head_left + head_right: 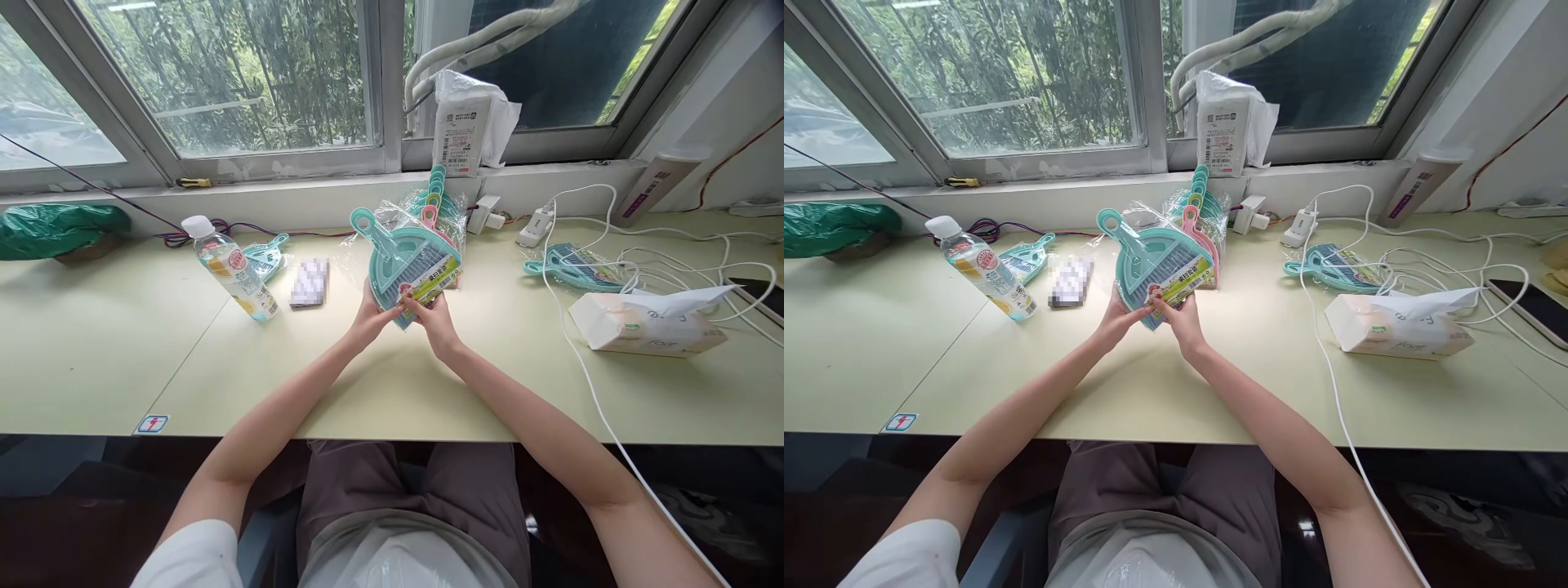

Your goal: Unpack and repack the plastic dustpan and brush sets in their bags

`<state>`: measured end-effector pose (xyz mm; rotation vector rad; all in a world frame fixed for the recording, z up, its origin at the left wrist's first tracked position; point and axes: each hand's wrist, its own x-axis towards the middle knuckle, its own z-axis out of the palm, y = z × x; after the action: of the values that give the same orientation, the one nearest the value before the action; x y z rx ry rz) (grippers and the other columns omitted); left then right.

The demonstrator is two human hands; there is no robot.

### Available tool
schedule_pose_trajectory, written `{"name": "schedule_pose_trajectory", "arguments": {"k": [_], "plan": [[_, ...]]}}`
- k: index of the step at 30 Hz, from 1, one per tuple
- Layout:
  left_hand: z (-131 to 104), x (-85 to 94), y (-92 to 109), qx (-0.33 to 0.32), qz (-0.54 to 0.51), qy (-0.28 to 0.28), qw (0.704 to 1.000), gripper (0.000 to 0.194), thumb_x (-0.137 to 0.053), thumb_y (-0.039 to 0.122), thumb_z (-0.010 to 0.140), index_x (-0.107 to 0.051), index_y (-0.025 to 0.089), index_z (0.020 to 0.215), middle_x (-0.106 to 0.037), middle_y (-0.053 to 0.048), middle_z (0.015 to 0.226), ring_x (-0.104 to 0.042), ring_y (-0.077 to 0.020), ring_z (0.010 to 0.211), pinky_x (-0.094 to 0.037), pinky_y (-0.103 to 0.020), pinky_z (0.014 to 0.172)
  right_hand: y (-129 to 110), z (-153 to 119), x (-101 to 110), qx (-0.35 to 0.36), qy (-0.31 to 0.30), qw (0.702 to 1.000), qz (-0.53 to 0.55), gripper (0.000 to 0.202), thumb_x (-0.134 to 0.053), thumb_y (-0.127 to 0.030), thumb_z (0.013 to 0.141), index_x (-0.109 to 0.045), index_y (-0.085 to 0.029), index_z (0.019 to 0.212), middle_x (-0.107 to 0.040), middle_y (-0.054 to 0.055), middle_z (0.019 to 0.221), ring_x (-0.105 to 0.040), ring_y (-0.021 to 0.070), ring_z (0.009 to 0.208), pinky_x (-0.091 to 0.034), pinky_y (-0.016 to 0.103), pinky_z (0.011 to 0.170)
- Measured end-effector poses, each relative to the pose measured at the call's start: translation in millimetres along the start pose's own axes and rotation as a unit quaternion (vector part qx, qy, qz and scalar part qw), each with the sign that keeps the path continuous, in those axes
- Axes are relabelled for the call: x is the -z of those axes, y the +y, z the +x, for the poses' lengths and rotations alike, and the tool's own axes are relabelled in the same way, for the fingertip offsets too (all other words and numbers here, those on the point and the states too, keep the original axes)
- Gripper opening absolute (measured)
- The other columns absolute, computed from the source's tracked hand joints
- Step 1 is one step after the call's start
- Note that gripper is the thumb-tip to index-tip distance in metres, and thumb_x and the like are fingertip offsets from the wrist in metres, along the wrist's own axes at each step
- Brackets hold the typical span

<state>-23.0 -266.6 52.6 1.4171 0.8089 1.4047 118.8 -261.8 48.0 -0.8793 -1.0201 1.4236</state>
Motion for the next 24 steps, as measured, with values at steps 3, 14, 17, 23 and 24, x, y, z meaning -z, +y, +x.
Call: {"name": "schedule_pose_trajectory", "arguments": {"k": [3, 14, 17, 23, 24], "plan": [[0.4, 0.7, -2.0, -0.007, 0.001, -0.016, 1.000, 0.094, -0.081, 0.041, 0.066, -0.025, 0.027, 0.141, -0.046, -0.012, 0.140, -0.044, -0.0311, 0.131, -0.039, -0.049, 0.109, -0.7, 0.2, -0.7, 0.011, 0.000, 1.000, 0.008, 0.062, -0.083, -0.045, 0.057, -0.050, -0.025, 0.105, -0.066, 0.006, 0.114, -0.064, 0.0245, 0.103, -0.056, 0.044, 0.086], [-3.2, -2.4, 0.7, -0.014, -0.001, -0.022, 1.000, 0.097, -0.082, 0.037, 0.064, -0.026, 0.030, 0.143, -0.047, -0.010, 0.139, -0.044, -0.0294, 0.131, -0.041, -0.045, 0.106, 3.3, 2.2, 1.2, 0.004, 0.014, 1.000, -0.006, 0.063, -0.082, -0.047, 0.057, -0.049, -0.026, 0.107, -0.065, 0.006, 0.117, -0.062, 0.0248, 0.106, -0.058, 0.043, 0.083], [-3.4, -2.5, 0.3, -0.004, -0.010, -0.016, 1.000, 0.093, -0.082, 0.035, 0.064, -0.029, 0.029, 0.141, -0.048, -0.010, 0.138, -0.045, -0.0285, 0.130, -0.041, -0.044, 0.106, 0.5, 1.6, 0.8, 0.005, 0.007, 1.000, -0.005, 0.065, -0.083, -0.047, 0.056, -0.048, -0.026, 0.107, -0.065, 0.007, 0.116, -0.062, 0.0250, 0.105, -0.057, 0.043, 0.083], [-3.5, -6.3, 7.9, 0.022, -0.033, 0.012, 0.999, 0.087, -0.079, 0.036, 0.067, -0.030, 0.027, 0.139, -0.051, -0.009, 0.136, -0.048, -0.0274, 0.127, -0.040, -0.044, 0.107, -3.5, 1.8, 0.2, 0.024, -0.021, 0.999, -0.011, 0.076, -0.086, -0.044, 0.052, -0.044, -0.027, 0.113, -0.064, 0.007, 0.118, -0.061, 0.0262, 0.106, -0.056, 0.044, 0.084], [-3.6, -7.0, 8.9, 0.026, -0.032, 0.020, 0.999, 0.085, -0.078, 0.036, 0.068, -0.031, 0.027, 0.139, -0.050, -0.009, 0.137, -0.047, -0.0272, 0.128, -0.038, -0.044, 0.108, -2.7, 2.1, 0.3, 0.027, -0.019, 0.999, -0.013, 0.077, -0.086, -0.044, 0.053, -0.043, -0.027, 0.115, -0.063, 0.007, 0.119, -0.061, 0.0261, 0.107, -0.056, 0.045, 0.085]]}}
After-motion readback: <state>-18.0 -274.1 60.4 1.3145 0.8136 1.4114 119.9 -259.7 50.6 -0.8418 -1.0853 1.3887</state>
